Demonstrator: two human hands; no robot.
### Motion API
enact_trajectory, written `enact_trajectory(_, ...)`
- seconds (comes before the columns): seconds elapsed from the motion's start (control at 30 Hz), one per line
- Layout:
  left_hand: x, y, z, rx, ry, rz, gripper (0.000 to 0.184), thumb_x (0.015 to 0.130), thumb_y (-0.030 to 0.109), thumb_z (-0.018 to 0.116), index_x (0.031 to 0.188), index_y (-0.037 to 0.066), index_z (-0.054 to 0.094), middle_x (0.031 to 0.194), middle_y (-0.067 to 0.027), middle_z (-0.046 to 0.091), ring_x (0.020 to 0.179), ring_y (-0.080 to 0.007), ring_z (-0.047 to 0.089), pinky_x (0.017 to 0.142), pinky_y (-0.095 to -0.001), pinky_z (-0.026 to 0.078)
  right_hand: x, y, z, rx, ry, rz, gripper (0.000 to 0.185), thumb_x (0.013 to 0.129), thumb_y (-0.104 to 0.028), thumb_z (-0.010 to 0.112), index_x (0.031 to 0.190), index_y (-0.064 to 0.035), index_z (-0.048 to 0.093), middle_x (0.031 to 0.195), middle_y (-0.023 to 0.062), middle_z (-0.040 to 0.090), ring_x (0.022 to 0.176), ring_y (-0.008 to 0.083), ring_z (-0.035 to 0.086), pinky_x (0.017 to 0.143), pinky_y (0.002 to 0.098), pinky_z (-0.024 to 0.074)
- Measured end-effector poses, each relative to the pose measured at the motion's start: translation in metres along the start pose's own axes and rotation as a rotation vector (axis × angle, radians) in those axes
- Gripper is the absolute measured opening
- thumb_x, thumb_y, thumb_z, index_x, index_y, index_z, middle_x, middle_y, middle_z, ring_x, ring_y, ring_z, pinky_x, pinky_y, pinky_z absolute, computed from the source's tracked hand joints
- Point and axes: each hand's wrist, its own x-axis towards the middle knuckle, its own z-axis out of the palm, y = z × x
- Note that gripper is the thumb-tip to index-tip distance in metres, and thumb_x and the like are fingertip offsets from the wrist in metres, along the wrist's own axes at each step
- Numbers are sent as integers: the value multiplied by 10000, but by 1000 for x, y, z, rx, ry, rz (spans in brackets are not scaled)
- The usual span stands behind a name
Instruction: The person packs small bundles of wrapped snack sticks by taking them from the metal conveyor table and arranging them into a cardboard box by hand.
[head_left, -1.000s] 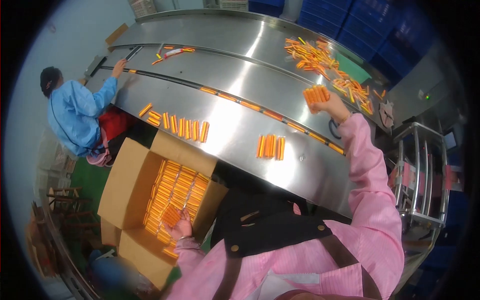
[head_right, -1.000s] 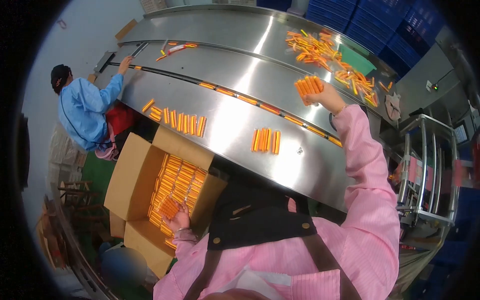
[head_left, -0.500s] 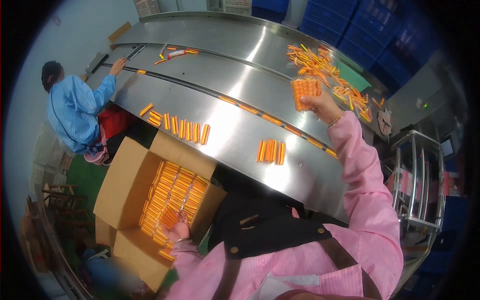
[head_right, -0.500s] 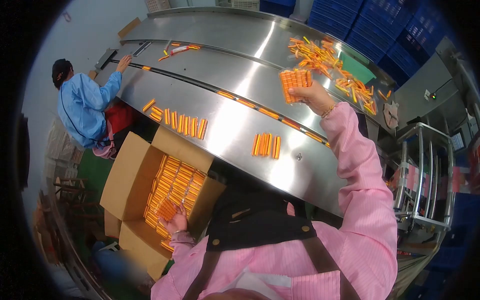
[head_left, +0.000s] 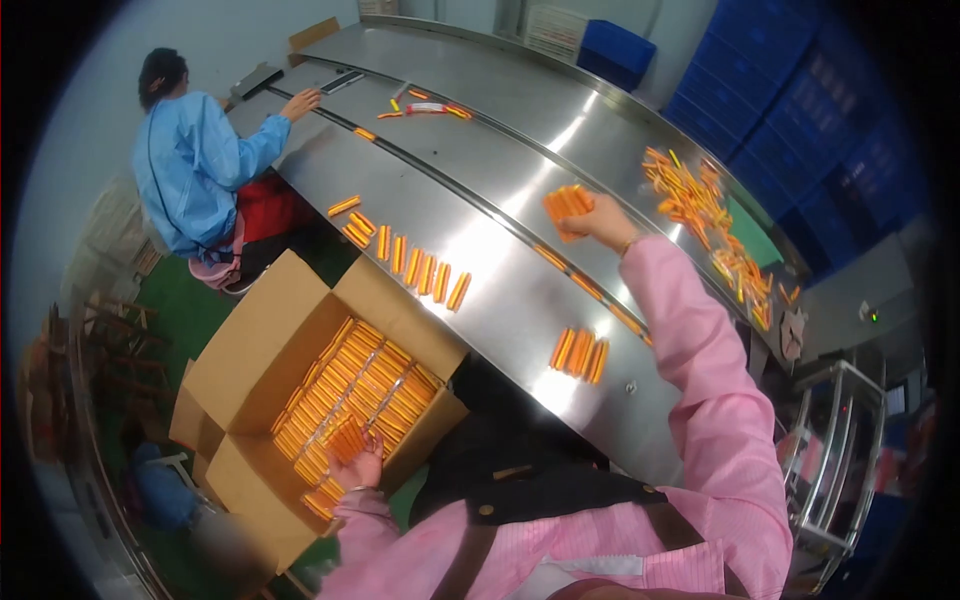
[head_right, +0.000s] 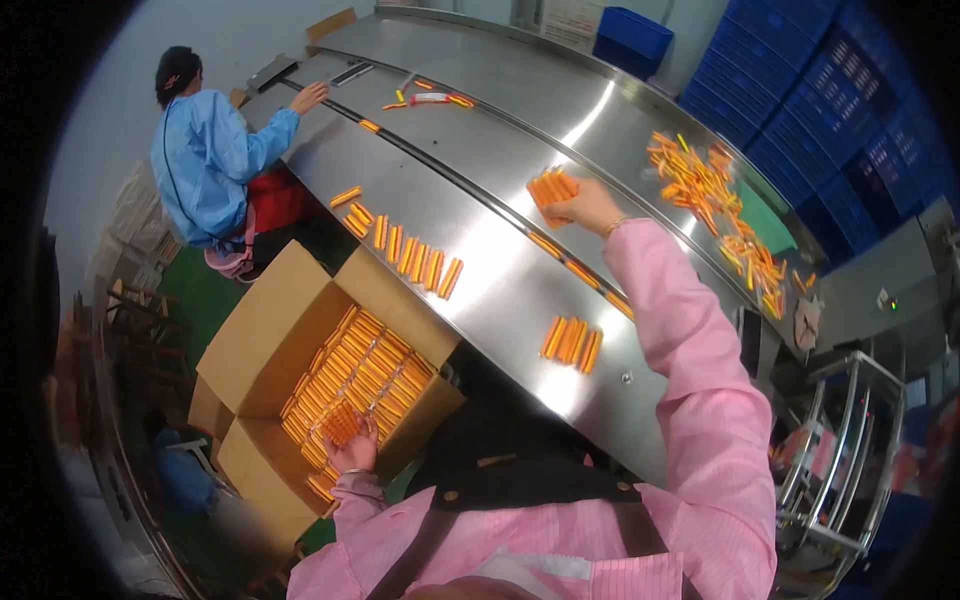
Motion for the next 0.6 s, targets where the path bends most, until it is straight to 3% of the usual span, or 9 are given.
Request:
enact_trajectory(0.03,-1,0,0,5,-2,-6,478,827,469,597,1180,148,587,1173,-92,607,1005,-275,599,989,-482,358,12,9,10,-2,-10,-8,315,690,-166,738,952,-20,641,838,87,662,765,171,640,716,296,500)
enact_trajectory(0.1,0,1,-1,11,28,-2,486,821,473,602,1181,146,586,1170,-96,608,995,-272,601,986,-486,359,36,26,30,-415,-46,35,326,669,-183,724,936,-11,653,798,111,674,738,173,653,687,301,508)
enact_trajectory(0.2,2,2,-1,19,73,5,563,799,501,618,1205,116,557,1163,-102,601,974,-259,591,979,-486,369,55,41,57,-637,-16,35,331,643,-200,727,920,-28,668,775,135,677,717,208,659,689,312,507)
enact_trajectory(0.27,5,1,-4,21,99,-14,634,782,527,630,1229,88,530,1160,-104,593,964,-249,580,975,-482,377,60,60,58,-623,-56,129,353,644,-216,733,943,-40,670,804,141,680,701,243,660,689,325,511)
enact_trajectory(0.33,10,0,-5,70,94,19,677,772,540,635,1244,71,517,1138,-106,595,958,-248,580,976,-480,374,56,73,55,-574,-127,143,355,672,-234,727,970,-51,665,882,170,673,834,301,653,772,369,500)
enact_trajectory(0.43,7,-1,0,85,94,9,705,759,544,647,1253,60,510,1134,-106,594,964,-249,576,978,-479,371,45,71,50,-711,-140,49,333,680,-195,721,965,-35,659,802,141,677,697,254,661,690,342,513)
enact_trajectory(0.6,7,3,-5,93,30,1,688,762,529,650,1252,67,512,1161,-102,583,987,-252,564,984,-479,370,50,56,56,-612,-85,115,353,694,-202,719,995,-33,646,860,164,672,798,293,653,753,358,502)
